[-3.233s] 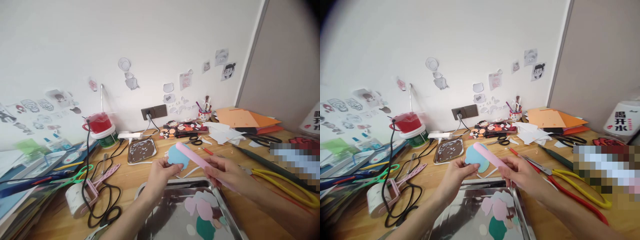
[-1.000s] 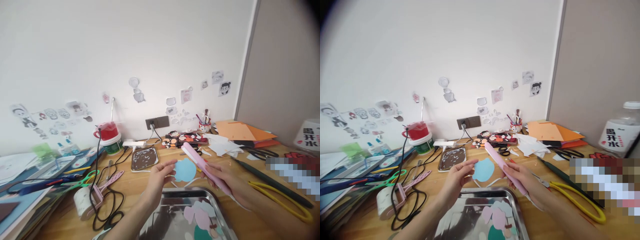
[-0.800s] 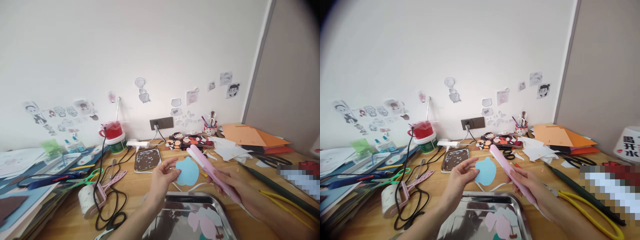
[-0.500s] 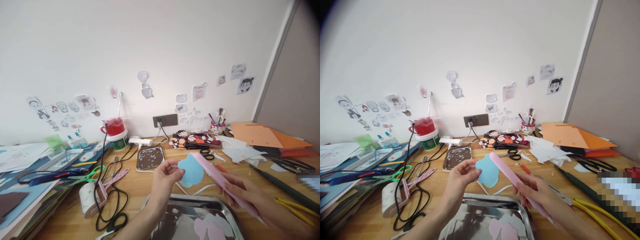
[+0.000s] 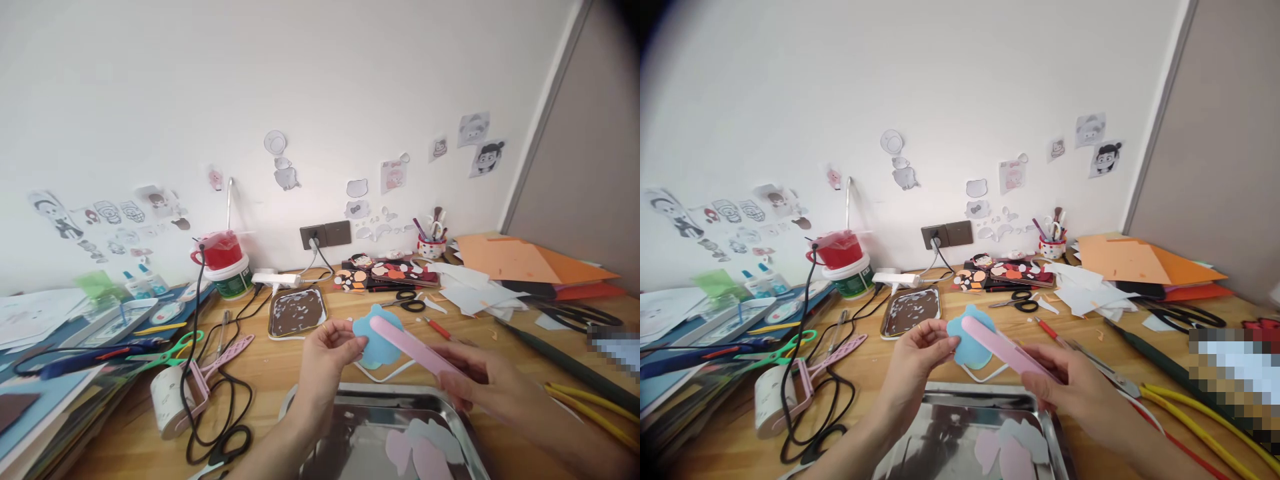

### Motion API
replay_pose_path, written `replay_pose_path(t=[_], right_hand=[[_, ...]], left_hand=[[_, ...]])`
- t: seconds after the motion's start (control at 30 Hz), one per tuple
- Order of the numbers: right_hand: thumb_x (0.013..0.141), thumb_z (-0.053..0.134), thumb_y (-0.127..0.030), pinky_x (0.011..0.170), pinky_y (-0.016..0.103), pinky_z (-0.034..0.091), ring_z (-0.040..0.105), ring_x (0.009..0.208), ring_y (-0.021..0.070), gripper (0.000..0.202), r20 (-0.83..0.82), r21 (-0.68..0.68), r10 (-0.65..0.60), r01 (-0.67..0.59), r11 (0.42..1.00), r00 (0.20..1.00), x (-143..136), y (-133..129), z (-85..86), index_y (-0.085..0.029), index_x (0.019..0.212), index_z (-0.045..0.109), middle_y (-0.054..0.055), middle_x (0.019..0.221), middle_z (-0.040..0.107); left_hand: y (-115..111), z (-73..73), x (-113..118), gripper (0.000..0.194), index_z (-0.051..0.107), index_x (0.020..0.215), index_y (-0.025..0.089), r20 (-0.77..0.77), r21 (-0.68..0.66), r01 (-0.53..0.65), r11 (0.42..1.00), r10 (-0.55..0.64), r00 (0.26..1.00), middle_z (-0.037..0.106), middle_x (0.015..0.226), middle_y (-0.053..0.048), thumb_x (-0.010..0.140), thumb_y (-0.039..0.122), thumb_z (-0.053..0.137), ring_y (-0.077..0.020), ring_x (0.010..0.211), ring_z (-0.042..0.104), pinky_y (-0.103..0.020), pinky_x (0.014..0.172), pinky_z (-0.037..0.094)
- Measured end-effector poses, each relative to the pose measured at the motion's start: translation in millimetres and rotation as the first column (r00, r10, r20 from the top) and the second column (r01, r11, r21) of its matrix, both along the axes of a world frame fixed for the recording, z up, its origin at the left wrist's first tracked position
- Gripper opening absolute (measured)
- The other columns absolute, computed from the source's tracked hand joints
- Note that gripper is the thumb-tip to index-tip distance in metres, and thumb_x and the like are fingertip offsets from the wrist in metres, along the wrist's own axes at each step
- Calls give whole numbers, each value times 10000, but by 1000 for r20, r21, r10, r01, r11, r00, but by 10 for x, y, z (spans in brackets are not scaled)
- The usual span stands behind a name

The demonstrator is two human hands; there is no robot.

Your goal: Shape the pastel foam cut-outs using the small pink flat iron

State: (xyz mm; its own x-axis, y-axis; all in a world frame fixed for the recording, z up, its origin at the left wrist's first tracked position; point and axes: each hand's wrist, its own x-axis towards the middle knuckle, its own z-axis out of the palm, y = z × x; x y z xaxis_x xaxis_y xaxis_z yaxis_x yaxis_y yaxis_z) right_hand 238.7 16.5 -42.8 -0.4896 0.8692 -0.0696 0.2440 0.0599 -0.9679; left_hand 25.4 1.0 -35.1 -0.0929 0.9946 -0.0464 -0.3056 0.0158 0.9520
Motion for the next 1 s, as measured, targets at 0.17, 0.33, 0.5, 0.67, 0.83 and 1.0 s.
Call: replay_pose_path(t=[0.17, 0.33, 0.5, 0.67, 0.83, 1.0], right_hand=[[747, 498, -379, 431, 192, 353, 446, 465, 89, 374, 53, 22, 23, -24, 999, 998, -14, -47, 20, -159, 1045, 553, -20, 540, 485], [743, 504, -380, 419, 180, 342, 441, 454, 78, 391, 94, 8, 87, -88, 996, 992, 2, -30, -53, -187, 1082, 536, -16, 576, 510], [757, 487, -382, 421, 171, 338, 434, 448, 66, 375, 104, -1, 113, -113, 994, 988, 9, -29, -76, -203, 1084, 533, -21, 574, 507], [755, 487, -388, 413, 161, 334, 439, 442, 58, 372, 100, -18, 107, -106, 994, 989, -16, -35, -29, -179, 1058, 542, -22, 577, 504], [741, 502, -391, 391, 145, 314, 446, 426, 47, 338, 75, -45, 106, -103, 994, 991, -28, -24, -4, -148, 969, 560, -14, 605, 523], [748, 487, -396, 400, 154, 311, 427, 421, 44, 262, 24, -58, 87, -86, 995, 996, -27, -11, -22, -143, 732, 553, -26, 591, 500]], left_hand=[[-27, 34, -7, 244, 553, 746, 159, -39, -2, 29, 1000, -29, 999, 557, 687, 12, 553, 245, 676, -77, 571, 507, -185, 536, 412], [-22, 103, -47, 204, 566, 673, 137, -104, -49, 29, 998, -34, 994, 547, 664, -6, 597, 314, 633, -86, 579, 489, -186, 523, 408], [-7, 99, -80, 235, 559, 645, 122, -131, -72, 37, 997, -46, 990, 559, 670, -30, 624, 352, 602, -97, 611, 496, -196, 560, 405], [-8, 106, -116, 260, 482, 611, 153, -61, 9, -55, 998, 55, 997, 484, 626, 9, 661, 400, 548, -89, 605, 463, -197, 565, 405], [14, 61, -108, 337, 389, 541, 168, 19, 17, -61, 998, 60, 998, 377, 509, 46, 686, 457, 484, -83, 517, 415, -189, 496, 377], [26, -4, -73, 472, 341, 419, 160, -42, -21, -73, 997, 72, 997, 378, 430, 27, 693, 539, 401, -81, 459, 395, -195, 469, 349]])
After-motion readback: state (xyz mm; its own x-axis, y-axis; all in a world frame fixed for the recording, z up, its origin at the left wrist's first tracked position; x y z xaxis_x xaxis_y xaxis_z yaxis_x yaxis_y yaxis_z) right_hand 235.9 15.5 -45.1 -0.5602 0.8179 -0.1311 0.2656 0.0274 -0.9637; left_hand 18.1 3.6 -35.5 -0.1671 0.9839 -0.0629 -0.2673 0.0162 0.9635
